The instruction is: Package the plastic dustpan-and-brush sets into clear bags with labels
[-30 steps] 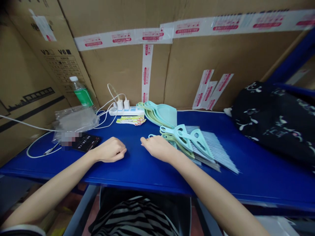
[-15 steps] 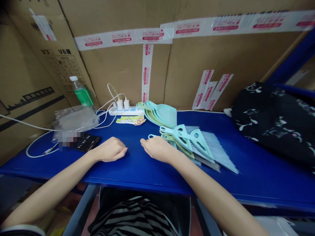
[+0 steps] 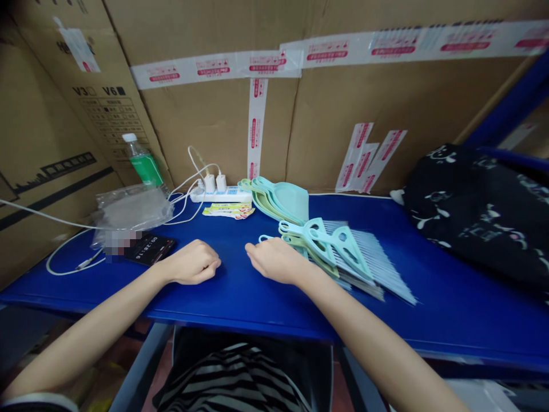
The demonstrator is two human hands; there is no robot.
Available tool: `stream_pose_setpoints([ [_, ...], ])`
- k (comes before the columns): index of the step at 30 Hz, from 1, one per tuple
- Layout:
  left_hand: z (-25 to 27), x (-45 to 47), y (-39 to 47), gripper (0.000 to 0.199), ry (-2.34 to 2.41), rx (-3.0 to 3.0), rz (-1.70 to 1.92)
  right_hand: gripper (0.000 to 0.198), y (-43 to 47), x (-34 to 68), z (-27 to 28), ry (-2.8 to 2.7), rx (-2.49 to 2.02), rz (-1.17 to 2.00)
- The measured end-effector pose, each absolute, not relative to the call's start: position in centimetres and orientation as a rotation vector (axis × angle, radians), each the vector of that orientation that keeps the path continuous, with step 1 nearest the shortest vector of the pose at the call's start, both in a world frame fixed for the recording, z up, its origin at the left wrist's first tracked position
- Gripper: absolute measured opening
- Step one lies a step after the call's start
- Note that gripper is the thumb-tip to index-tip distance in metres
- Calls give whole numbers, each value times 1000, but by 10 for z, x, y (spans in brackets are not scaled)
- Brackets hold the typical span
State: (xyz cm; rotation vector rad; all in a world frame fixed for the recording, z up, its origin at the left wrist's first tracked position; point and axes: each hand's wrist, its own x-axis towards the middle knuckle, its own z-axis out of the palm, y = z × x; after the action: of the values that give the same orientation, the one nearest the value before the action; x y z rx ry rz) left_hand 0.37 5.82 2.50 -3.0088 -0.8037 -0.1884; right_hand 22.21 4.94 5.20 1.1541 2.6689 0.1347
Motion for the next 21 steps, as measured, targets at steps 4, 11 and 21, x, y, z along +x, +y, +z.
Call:
stream_pose_setpoints([
  [4, 26, 4, 56, 26, -775, -3059, -162, 27, 50, 222, 50, 2683, 1160, 136],
  [11, 23, 6, 57, 43, -780, -2986, -248, 26, 50, 222, 49, 2669, 1169, 152],
  [21, 23, 5, 57, 36, -804, -3001, -199, 26, 50, 222, 49, 2643, 1184, 163],
])
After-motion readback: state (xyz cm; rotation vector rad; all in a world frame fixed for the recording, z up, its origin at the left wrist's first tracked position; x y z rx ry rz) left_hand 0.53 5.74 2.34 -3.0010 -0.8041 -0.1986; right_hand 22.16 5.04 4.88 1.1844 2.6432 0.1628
